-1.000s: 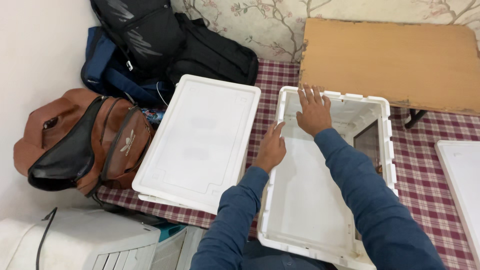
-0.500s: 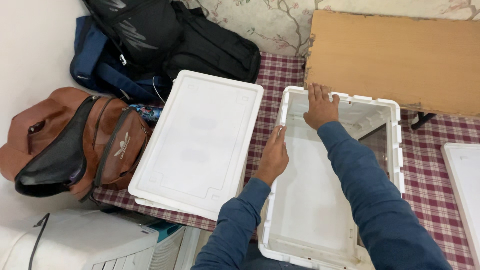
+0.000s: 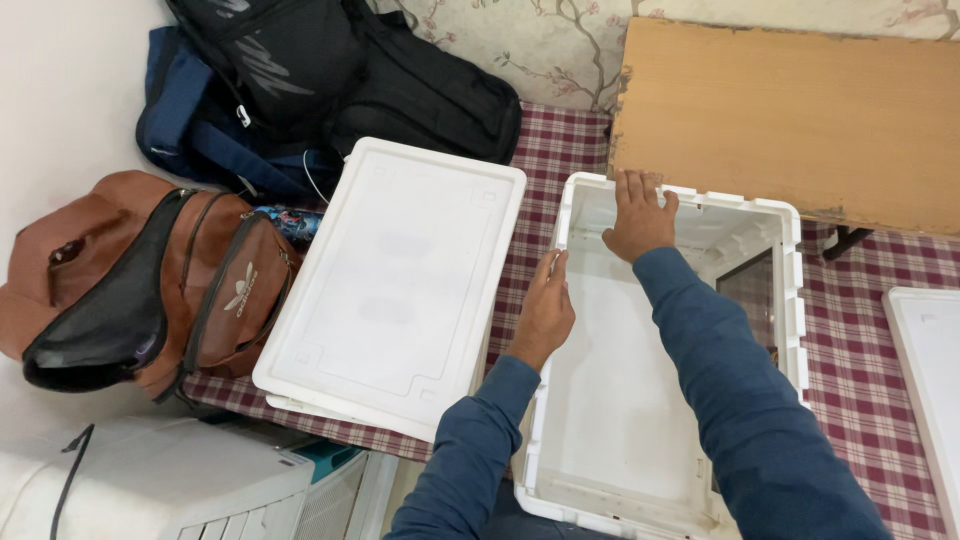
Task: The person unfolds a white collapsible storage box on a checkered bed, opens its sides, removes an internal divider, and then closes the lid. The person repeats the process with a second box.
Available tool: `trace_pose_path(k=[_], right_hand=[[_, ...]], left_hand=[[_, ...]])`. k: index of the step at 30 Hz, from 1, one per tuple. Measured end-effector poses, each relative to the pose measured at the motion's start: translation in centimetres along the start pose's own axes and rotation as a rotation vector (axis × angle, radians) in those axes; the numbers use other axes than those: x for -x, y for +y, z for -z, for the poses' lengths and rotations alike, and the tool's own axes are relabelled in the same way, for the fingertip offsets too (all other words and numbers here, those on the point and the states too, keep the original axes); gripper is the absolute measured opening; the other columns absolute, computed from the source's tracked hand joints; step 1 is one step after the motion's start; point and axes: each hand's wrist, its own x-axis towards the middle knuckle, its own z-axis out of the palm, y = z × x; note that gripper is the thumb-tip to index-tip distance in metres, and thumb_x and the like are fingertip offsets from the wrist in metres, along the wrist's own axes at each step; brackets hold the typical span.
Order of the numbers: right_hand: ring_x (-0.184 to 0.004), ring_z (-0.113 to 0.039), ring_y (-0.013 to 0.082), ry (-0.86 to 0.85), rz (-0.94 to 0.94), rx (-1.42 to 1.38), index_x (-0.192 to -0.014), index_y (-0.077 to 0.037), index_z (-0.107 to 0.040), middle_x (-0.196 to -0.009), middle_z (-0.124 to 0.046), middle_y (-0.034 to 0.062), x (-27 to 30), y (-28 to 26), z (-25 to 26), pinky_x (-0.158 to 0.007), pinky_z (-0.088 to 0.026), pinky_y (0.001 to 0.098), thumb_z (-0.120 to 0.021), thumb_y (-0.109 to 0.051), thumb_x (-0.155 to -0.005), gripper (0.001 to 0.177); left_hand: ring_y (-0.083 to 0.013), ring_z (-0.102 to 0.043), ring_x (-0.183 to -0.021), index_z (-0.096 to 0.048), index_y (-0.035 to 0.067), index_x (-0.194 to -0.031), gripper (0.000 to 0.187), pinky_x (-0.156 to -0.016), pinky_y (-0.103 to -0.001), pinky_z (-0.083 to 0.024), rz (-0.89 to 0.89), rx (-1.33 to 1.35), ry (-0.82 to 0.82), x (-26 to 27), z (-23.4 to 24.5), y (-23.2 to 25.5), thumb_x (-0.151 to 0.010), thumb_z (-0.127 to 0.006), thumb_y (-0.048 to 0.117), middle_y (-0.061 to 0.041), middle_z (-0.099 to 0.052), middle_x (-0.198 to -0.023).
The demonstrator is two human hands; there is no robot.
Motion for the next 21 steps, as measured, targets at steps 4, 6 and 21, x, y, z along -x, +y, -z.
trace_pose_path(k=[4, 6, 21], right_hand=[[-0.154, -0.025, 0.0226, 0.013, 0.018, -0.041, -0.163, -0.010, -0.026, -0.163, -0.034, 0.0078, 0.4, 0.1, -0.1, -0.114, -0.024, 0.0606, -0.075, -0.035, -0.076, 0.103], [-0.152, -0.026, 0.0234, 0.042, 0.017, -0.024, -0.161, -0.010, -0.027, -0.162, -0.034, 0.0089, 0.2, -0.2, -0.1, -0.112, -0.023, 0.0618, -0.076, -0.037, -0.074, 0.103], [-0.147, -0.035, 0.0268, 0.104, -0.020, -0.100, -0.153, -0.006, -0.040, -0.156, -0.043, 0.0117, 0.2, -0.8, -0.5, -0.112, -0.023, 0.0626, -0.076, -0.031, -0.073, 0.092]], left_hand=[[-0.0412, -0.044, -0.143, -0.041, -0.007, -0.149, 0.048, -0.115, -0.042, -0.043, 0.007, -0.027, 0.005, -0.1, -0.5, -0.1, -0.101, -0.044, -0.003, -0.023, -0.037, -0.159], [-0.0413, -0.043, -0.143, -0.039, -0.007, -0.149, 0.050, -0.115, -0.042, -0.044, -0.001, -0.024, 0.008, -0.3, -0.5, -0.1, -0.099, -0.044, -0.004, -0.024, -0.035, -0.160], [-0.0409, -0.052, -0.136, -0.041, -0.006, -0.148, 0.050, -0.108, -0.041, -0.050, 0.044, -0.015, 0.009, -0.4, -0.1, 0.4, -0.098, -0.044, -0.004, -0.021, -0.037, -0.159]])
